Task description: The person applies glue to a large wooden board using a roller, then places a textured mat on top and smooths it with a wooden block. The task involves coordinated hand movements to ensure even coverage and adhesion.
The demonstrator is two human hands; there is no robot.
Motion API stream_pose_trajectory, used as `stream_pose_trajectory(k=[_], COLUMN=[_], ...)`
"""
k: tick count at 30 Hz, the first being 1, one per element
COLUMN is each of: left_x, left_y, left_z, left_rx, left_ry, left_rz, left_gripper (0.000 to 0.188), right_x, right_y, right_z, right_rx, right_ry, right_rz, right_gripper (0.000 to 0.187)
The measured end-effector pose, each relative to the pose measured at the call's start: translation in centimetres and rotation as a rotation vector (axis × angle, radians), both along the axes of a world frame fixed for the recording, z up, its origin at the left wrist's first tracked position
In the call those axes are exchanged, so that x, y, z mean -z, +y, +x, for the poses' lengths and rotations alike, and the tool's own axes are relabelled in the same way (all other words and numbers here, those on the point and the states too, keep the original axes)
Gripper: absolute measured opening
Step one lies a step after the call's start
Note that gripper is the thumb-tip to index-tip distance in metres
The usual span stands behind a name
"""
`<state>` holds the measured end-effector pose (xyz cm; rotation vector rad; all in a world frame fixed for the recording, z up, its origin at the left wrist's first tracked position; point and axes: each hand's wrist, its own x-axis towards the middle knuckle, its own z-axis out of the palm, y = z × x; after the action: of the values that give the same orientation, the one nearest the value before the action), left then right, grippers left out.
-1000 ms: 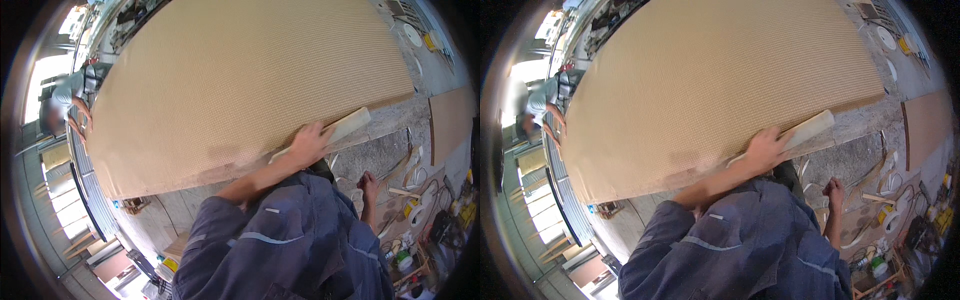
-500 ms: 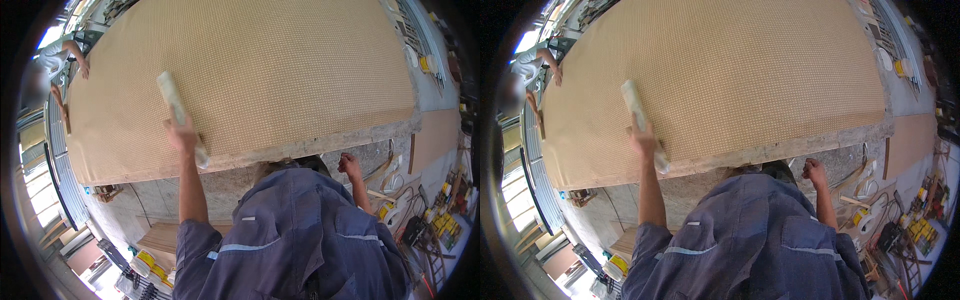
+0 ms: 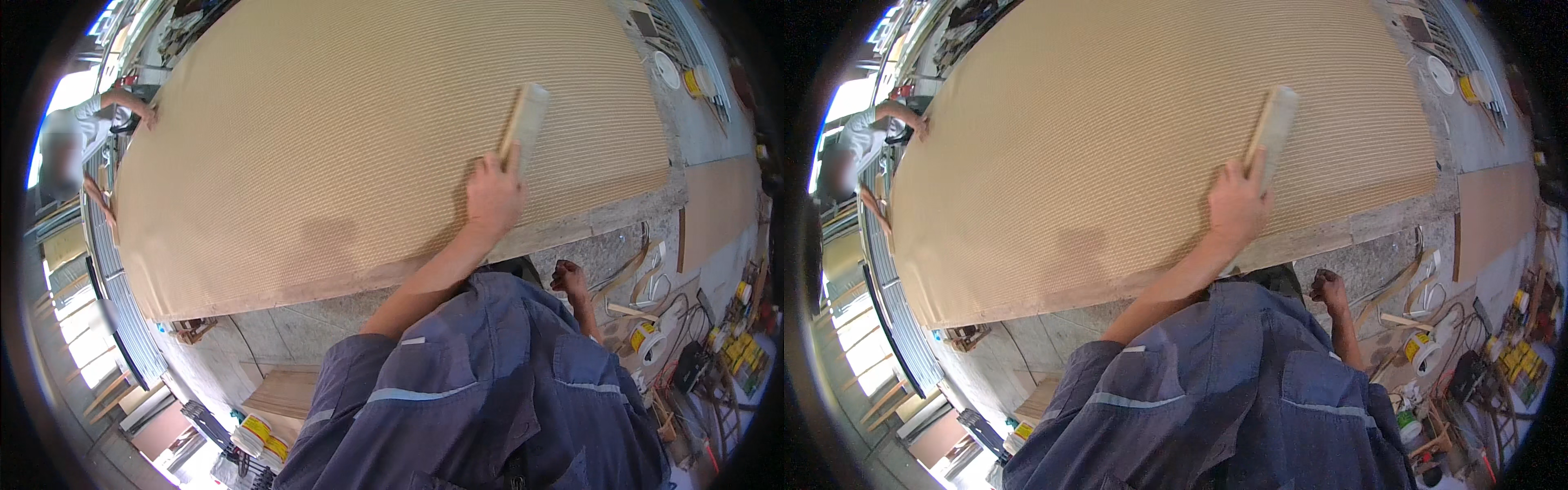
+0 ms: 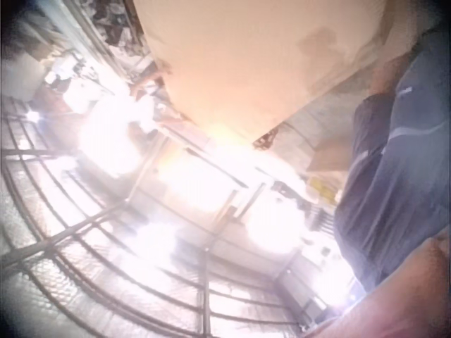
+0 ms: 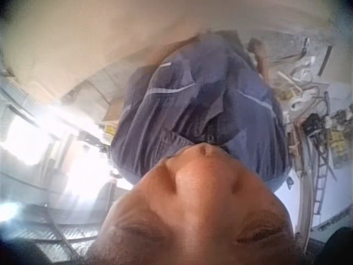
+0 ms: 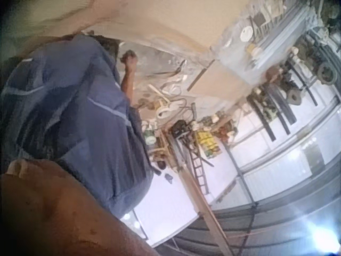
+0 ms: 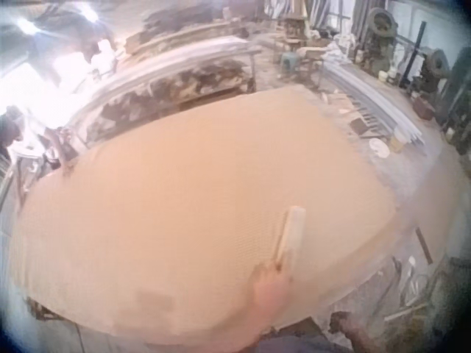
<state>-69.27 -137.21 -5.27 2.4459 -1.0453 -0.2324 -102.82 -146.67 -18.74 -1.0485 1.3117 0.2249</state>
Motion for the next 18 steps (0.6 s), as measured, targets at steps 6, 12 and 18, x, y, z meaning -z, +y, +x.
stream_pose_trajectory(k=[6,12,18], left_x=[0.8,0.3,-1.2], left_y=[-13.6,-23.7,-30.5], left_z=[-4.4,-6.7,-1.4], left_rx=[0.241,0.444,0.508], left_ry=[0.023,0.019,0.06], left_rz=[-0.049,-0.065,0.054], left_gripper=[0.07,0.07,0.069], right_x=[-1.6,1.1,1.5], right_y=[-6.0,-10.8,-13.7], right_z=[-1.3,-8.7,-12.7], right_rx=[0.109,0.245,0.366], right_ry=[0.055,0.046,0.138], right_rz=[-0.034,-0.007,0.052], right_gripper=[0.017,0.016,0.016])
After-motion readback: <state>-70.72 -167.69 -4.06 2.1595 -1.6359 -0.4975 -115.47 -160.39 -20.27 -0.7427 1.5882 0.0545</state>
